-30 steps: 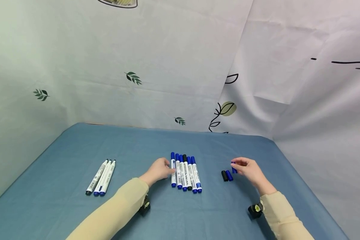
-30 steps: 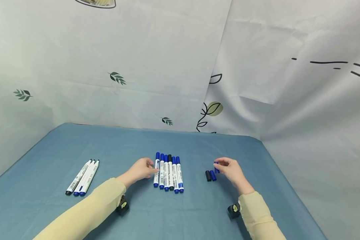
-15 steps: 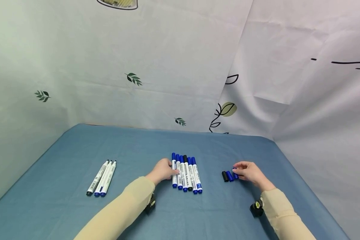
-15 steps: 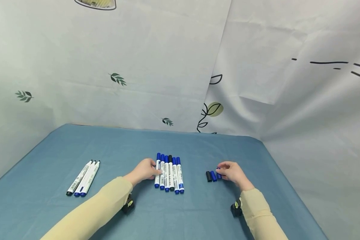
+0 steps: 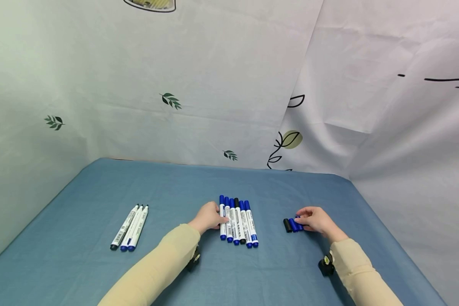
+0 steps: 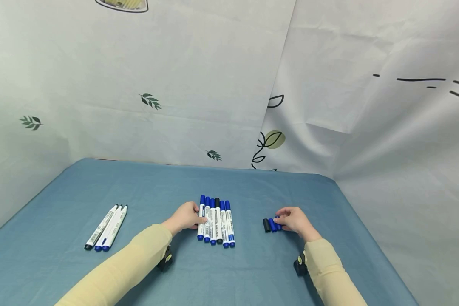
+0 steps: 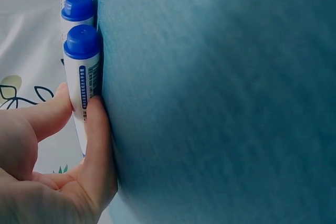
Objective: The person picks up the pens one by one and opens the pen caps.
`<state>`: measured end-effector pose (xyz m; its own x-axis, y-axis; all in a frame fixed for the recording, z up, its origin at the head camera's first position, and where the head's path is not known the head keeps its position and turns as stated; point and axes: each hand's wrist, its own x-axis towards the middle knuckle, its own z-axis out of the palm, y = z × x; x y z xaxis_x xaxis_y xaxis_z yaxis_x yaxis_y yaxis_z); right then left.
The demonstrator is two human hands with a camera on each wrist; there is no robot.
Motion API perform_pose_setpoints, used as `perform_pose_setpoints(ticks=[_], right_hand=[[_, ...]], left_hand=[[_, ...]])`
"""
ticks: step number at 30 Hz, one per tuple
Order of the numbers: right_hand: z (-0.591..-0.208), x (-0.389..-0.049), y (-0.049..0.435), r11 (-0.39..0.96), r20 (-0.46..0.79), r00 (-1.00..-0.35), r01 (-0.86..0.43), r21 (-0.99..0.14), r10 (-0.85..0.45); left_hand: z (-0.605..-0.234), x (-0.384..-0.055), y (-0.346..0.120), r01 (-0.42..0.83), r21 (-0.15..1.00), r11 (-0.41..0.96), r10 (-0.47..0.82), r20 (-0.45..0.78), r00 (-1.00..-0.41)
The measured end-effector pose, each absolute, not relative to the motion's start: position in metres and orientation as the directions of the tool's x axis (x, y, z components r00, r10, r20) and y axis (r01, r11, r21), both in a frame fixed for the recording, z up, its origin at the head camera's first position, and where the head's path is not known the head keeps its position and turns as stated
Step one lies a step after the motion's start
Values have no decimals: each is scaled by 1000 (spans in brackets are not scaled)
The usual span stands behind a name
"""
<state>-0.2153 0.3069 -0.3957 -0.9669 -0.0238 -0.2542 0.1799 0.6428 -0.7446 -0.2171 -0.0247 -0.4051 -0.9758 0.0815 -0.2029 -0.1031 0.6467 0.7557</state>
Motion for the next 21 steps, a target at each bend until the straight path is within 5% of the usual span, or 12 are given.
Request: perform_pose_setpoints(ticks=[21], right_hand=[[-395,-222,303,681,-309,-951,237,-693,16]], left_hand=[[-402,-217,-27,-140,780,610,83,-238,-968]])
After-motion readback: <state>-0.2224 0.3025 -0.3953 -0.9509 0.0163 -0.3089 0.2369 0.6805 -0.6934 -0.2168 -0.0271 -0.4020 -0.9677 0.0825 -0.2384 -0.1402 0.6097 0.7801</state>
